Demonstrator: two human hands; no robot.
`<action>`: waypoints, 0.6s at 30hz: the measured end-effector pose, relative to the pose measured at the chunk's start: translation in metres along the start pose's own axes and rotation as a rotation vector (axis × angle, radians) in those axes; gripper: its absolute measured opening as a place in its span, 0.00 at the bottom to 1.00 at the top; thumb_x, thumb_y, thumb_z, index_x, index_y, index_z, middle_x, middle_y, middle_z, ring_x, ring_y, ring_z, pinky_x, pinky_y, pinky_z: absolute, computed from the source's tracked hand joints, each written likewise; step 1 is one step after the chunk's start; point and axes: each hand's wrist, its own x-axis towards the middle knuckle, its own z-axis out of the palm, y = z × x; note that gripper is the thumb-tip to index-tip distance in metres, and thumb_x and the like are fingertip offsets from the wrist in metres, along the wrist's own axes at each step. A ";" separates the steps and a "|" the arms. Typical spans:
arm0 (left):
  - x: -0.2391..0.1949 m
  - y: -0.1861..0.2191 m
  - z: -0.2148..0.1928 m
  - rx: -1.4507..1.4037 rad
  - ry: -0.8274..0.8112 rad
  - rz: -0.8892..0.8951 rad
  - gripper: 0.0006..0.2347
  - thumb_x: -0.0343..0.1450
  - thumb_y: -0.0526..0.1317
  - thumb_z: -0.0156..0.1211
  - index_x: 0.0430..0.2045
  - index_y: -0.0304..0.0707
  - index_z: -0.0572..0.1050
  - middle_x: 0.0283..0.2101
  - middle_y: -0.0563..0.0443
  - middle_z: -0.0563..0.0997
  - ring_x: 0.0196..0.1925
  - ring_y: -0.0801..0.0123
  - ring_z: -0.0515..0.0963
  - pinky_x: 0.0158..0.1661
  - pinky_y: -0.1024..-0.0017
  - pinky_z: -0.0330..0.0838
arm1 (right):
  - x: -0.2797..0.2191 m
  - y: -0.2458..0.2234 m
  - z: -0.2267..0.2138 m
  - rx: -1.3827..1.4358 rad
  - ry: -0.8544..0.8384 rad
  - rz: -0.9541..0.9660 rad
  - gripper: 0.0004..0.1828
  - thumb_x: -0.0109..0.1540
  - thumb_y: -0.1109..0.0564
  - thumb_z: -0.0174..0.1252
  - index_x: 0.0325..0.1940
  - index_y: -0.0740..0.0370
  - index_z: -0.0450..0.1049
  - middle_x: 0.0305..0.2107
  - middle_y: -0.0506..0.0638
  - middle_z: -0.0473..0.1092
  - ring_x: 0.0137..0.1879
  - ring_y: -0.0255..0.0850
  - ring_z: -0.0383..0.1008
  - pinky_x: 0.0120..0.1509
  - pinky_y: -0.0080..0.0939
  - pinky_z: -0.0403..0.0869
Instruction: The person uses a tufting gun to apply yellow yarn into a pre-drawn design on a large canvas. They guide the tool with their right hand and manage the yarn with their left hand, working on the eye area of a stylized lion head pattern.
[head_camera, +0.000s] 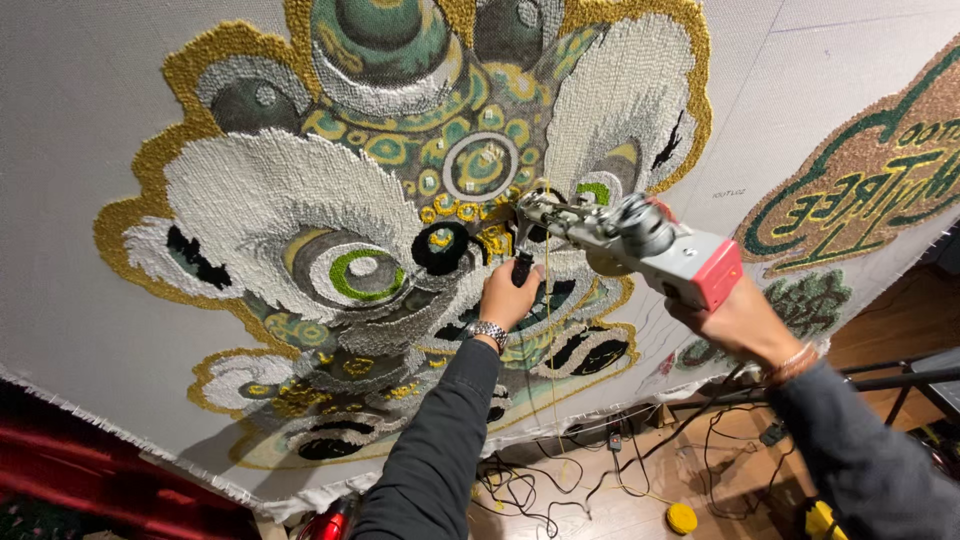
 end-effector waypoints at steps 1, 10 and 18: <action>0.001 0.002 -0.005 0.046 0.009 -0.002 0.19 0.70 0.56 0.60 0.37 0.37 0.80 0.30 0.44 0.85 0.32 0.55 0.85 0.35 0.61 0.76 | 0.008 0.006 -0.006 -0.057 -0.108 0.129 0.21 0.55 0.58 0.65 0.51 0.62 0.71 0.37 0.59 0.74 0.41 0.56 0.76 0.45 0.50 0.75; 0.014 0.002 -0.022 0.164 0.026 0.082 0.19 0.72 0.56 0.57 0.41 0.40 0.80 0.36 0.40 0.85 0.39 0.46 0.84 0.40 0.55 0.76 | 0.075 0.014 -0.049 -0.611 -0.651 0.298 0.26 0.51 0.42 0.64 0.53 0.45 0.74 0.33 0.53 0.79 0.40 0.54 0.80 0.42 0.54 0.77; 0.022 -0.006 -0.028 0.205 0.000 0.044 0.19 0.73 0.56 0.55 0.39 0.37 0.76 0.35 0.38 0.85 0.37 0.46 0.85 0.40 0.55 0.77 | 0.093 -0.003 -0.037 -0.740 -0.716 0.117 0.28 0.53 0.45 0.60 0.58 0.47 0.73 0.33 0.51 0.78 0.36 0.51 0.80 0.38 0.51 0.78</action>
